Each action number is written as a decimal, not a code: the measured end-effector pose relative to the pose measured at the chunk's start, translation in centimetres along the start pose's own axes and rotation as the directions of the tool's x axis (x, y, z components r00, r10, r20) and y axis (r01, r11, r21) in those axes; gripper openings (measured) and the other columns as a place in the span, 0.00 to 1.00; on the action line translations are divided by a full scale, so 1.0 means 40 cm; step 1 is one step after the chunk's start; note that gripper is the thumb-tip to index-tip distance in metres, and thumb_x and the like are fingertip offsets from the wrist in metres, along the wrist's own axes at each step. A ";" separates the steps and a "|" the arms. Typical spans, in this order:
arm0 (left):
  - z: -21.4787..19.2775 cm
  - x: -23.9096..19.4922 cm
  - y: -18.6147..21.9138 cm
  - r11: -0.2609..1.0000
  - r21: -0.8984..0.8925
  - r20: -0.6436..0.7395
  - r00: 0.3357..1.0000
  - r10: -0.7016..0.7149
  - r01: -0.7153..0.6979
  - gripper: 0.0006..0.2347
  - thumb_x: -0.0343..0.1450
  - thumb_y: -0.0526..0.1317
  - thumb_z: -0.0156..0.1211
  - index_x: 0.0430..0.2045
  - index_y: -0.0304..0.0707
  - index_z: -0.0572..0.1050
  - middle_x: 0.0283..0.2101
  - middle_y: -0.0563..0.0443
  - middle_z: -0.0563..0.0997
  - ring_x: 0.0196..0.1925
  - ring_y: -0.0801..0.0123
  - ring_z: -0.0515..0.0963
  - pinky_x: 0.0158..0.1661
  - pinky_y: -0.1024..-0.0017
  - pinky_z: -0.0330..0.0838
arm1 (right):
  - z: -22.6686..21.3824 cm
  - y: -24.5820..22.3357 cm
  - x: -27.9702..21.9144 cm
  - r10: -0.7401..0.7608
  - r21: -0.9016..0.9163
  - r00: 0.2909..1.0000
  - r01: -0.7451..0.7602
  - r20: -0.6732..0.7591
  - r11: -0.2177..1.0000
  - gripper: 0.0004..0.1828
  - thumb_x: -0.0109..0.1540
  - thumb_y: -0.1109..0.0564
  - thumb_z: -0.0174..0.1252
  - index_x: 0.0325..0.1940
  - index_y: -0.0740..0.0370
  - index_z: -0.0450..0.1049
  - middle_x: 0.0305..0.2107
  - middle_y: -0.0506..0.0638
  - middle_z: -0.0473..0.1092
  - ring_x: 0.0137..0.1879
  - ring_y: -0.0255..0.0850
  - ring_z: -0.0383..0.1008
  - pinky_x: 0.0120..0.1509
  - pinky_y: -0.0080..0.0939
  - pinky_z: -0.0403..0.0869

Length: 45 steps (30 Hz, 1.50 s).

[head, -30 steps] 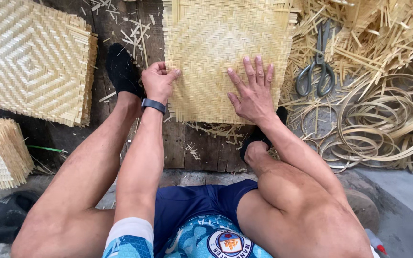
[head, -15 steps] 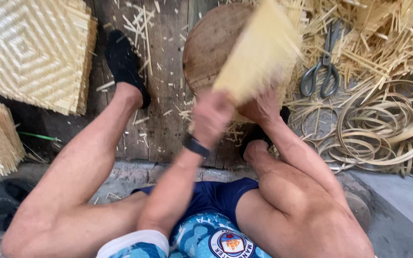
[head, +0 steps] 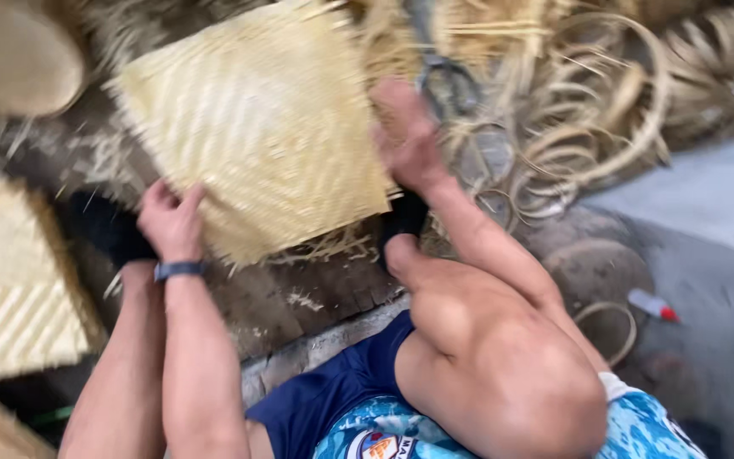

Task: The person sits on the floor and repeatedly places a woven mat over a circular wooden frame, then uses shears to trim the excess material around the edge. The person flips the frame and continues trimming to create a finished circular basket base.

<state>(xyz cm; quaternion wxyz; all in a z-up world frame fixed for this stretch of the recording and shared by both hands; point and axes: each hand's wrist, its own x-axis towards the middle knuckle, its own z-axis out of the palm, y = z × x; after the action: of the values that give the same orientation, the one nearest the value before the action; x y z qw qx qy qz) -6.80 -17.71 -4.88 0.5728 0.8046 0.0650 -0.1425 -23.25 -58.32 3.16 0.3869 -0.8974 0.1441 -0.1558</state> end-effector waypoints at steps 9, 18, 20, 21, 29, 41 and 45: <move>-0.053 -0.039 0.023 0.991 0.071 -0.115 0.986 0.120 -0.112 0.32 0.73 0.30 0.76 0.67 0.27 0.58 0.67 0.33 0.68 0.63 0.61 0.76 0.63 0.68 0.74 | -0.395 0.396 -0.277 0.469 -0.747 0.883 -0.315 -0.005 0.586 0.09 0.55 0.53 0.65 0.35 0.57 0.78 0.40 0.61 0.72 0.51 0.58 0.71 0.59 0.62 0.65; -0.034 -0.059 0.154 0.993 0.025 -0.125 0.985 0.116 -0.113 0.28 0.74 0.30 0.73 0.66 0.30 0.61 0.65 0.38 0.67 0.53 0.67 0.79 0.54 0.71 0.77 | -0.524 0.354 -0.394 0.295 -0.501 0.944 -0.327 -0.146 0.801 0.06 0.67 0.62 0.59 0.46 0.61 0.68 0.41 0.59 0.71 0.50 0.60 0.73 0.51 0.57 0.71; -0.030 -0.073 0.182 0.991 0.024 -0.113 0.984 0.135 -0.133 0.28 0.73 0.30 0.73 0.65 0.30 0.61 0.64 0.38 0.67 0.53 0.66 0.79 0.54 0.71 0.78 | -0.567 0.321 -0.385 0.277 -0.454 0.946 -0.325 -0.171 0.829 0.08 0.67 0.63 0.60 0.47 0.61 0.67 0.41 0.59 0.71 0.50 0.59 0.73 0.52 0.57 0.72; -0.029 -0.080 0.192 0.989 0.023 -0.108 0.984 0.145 -0.143 0.28 0.73 0.30 0.73 0.65 0.30 0.62 0.64 0.38 0.67 0.54 0.66 0.79 0.54 0.71 0.79 | -0.590 0.309 -0.380 0.263 -0.421 0.948 -0.314 -0.176 0.851 0.10 0.66 0.64 0.61 0.48 0.62 0.66 0.40 0.59 0.70 0.49 0.59 0.72 0.53 0.57 0.72; -0.009 -0.098 0.211 0.972 -0.088 -0.111 0.972 0.208 -0.218 0.26 0.74 0.31 0.73 0.63 0.28 0.64 0.63 0.36 0.68 0.56 0.62 0.81 0.54 0.71 0.80 | -0.637 0.271 -0.371 0.143 -0.454 0.955 -0.253 -0.261 0.854 0.14 0.62 0.58 0.70 0.48 0.61 0.76 0.43 0.58 0.72 0.48 0.55 0.75 0.51 0.51 0.74; -0.012 -0.144 0.285 0.984 -0.108 -0.131 0.983 0.130 -0.145 0.20 0.72 0.33 0.72 0.56 0.31 0.71 0.56 0.43 0.74 0.47 0.69 0.81 0.39 0.78 0.79 | -0.686 0.366 -0.341 0.547 -0.354 0.837 -0.507 0.015 0.786 0.09 0.68 0.50 0.60 0.45 0.55 0.81 0.35 0.55 0.78 0.40 0.47 0.79 0.47 0.48 0.74; 0.023 -0.161 0.305 0.993 -0.070 -0.097 0.992 0.086 -0.093 0.18 0.73 0.34 0.71 0.55 0.32 0.72 0.55 0.46 0.77 0.46 0.70 0.81 0.39 0.77 0.80 | -0.693 0.443 -0.303 0.676 -0.196 0.648 -0.655 0.351 0.729 0.17 0.70 0.46 0.52 0.40 0.58 0.80 0.33 0.53 0.81 0.41 0.42 0.82 0.50 0.43 0.75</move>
<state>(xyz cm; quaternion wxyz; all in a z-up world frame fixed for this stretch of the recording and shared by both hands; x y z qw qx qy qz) -9.79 -22.30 7.80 0.6044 0.7906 0.0609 -0.0765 -47.57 -83.41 6.12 0.4146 -0.8030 0.3851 0.1873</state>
